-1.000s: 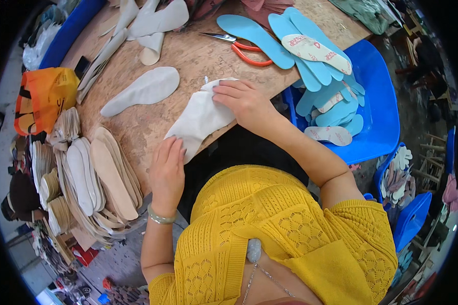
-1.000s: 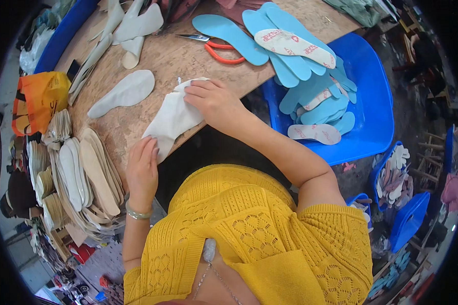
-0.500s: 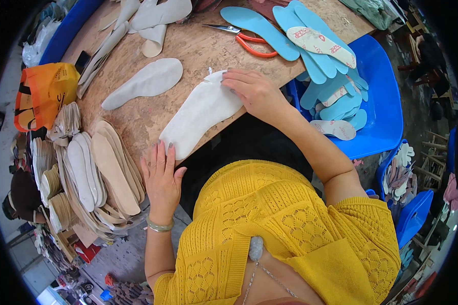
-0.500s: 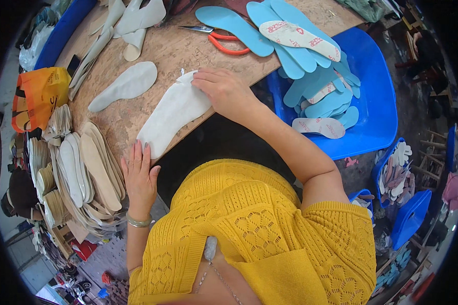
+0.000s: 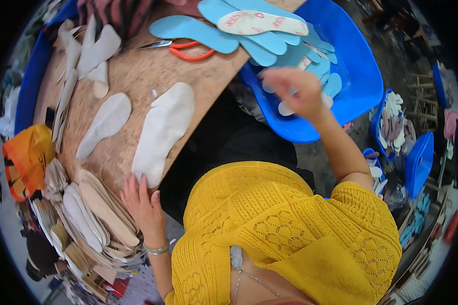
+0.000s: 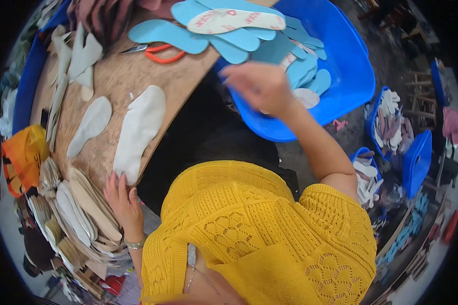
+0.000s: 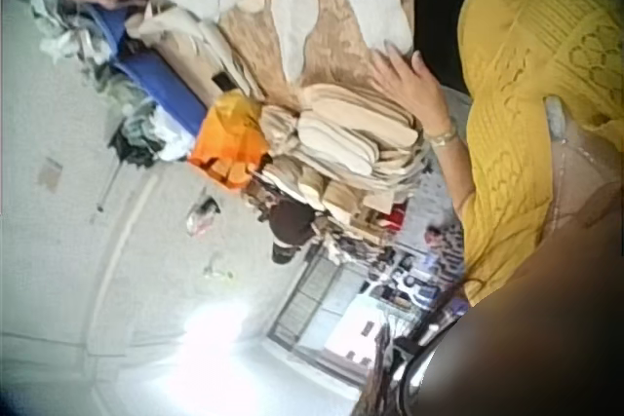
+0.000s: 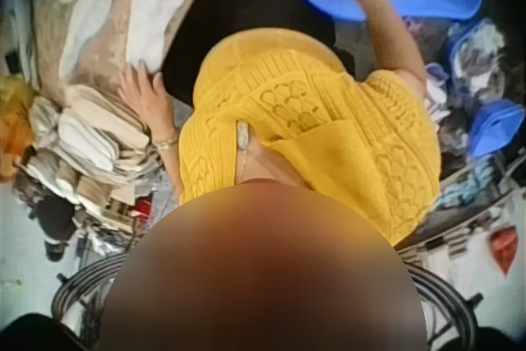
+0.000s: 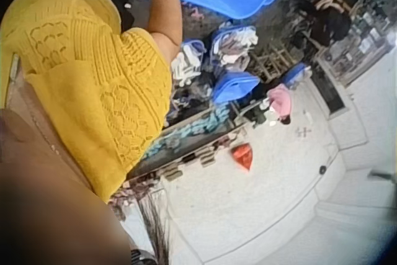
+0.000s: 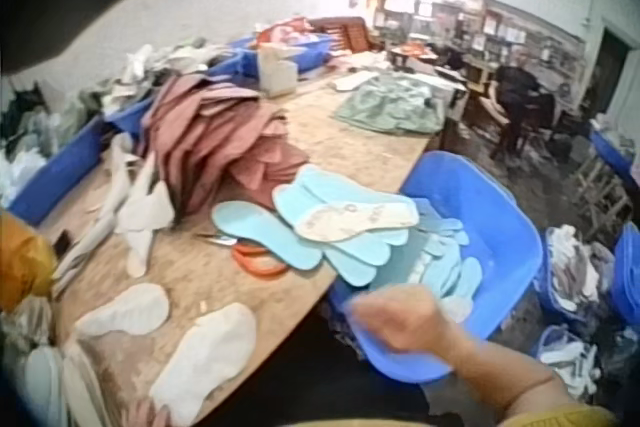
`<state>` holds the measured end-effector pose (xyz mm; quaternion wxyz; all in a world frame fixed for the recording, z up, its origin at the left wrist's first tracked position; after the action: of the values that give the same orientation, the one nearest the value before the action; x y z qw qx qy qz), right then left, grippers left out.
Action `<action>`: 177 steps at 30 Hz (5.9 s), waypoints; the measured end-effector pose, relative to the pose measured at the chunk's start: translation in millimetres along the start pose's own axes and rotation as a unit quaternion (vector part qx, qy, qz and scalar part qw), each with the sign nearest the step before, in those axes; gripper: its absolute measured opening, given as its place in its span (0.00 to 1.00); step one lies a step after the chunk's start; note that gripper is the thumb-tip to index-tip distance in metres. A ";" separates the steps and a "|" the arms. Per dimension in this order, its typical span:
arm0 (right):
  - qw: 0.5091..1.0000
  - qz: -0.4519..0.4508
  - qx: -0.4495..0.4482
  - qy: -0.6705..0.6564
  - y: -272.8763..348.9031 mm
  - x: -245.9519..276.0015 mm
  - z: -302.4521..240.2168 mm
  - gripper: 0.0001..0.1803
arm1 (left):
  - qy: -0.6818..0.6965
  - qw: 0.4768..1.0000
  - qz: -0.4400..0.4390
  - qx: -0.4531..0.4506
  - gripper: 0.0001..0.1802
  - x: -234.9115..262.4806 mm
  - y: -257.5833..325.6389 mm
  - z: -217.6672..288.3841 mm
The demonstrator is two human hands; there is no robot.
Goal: The person is inspecting and sorting various shoe insoles and components at a workbench.
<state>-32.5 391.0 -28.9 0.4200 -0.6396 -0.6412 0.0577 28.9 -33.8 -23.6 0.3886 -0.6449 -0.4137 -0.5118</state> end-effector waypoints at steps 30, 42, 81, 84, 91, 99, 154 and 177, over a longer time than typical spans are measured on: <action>0.830 0.494 -0.220 -0.137 84.1 114.0 137.0 0.16 | 0.040 0.996 0.083 0.015 0.14 14.0 -15.2 8.7; 0.875 0.439 -0.179 -0.098 84.8 109.1 123.5 0.11 | 0.052 0.994 0.095 0.029 0.13 20.7 -12.1 9.3; 0.859 0.054 -0.234 -0.452 -96.5 -58.3 -36.1 0.32 | 0.871 0.476 -0.090 0.079 0.19 43.8 -185.6 72.3; 0.779 -0.033 -0.296 -0.552 -97.9 -90.3 -45.3 0.36 | 0.818 0.560 -0.049 0.122 0.20 40.2 -178.8 70.7; 0.848 0.000 -0.200 -0.490 -103.3 -113.4 -31.4 0.33 | 0.747 0.643 0.019 0.165 0.15 41.7 -154.3 14.6; 0.785 -0.027 -0.300 -0.542 -103.8 -97.2 0.7 0.30 | 0.862 0.484 -0.013 0.148 0.25 74.5 -114.5 -38.8; 0.989 -0.109 0.100 -0.022 -109.1 -85.5 -51.7 0.36 | 0.804 0.565 0.027 0.183 0.19 54.3 -148.3 -11.1; 0.802 -0.067 -0.240 -0.544 -71.8 -113.5 -75.3 0.29 | 0.456 0.887 0.064 0.019 0.30 57.7 -129.0 67.0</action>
<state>-61.2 244.9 10.4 -0.1616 -0.5393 -0.7988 0.2121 -60.8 81.9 31.3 0.5789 -0.3578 -0.1581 -0.7154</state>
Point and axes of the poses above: each hand's wrist, its own y-axis away from the middle knuckle, its own x-axis out of the back of the hand, z = x × y, the point moved 2 cm from there along -y, towards the middle knuckle, and after that the axes turned 14 degrees about -y, right-handed, at the moved point
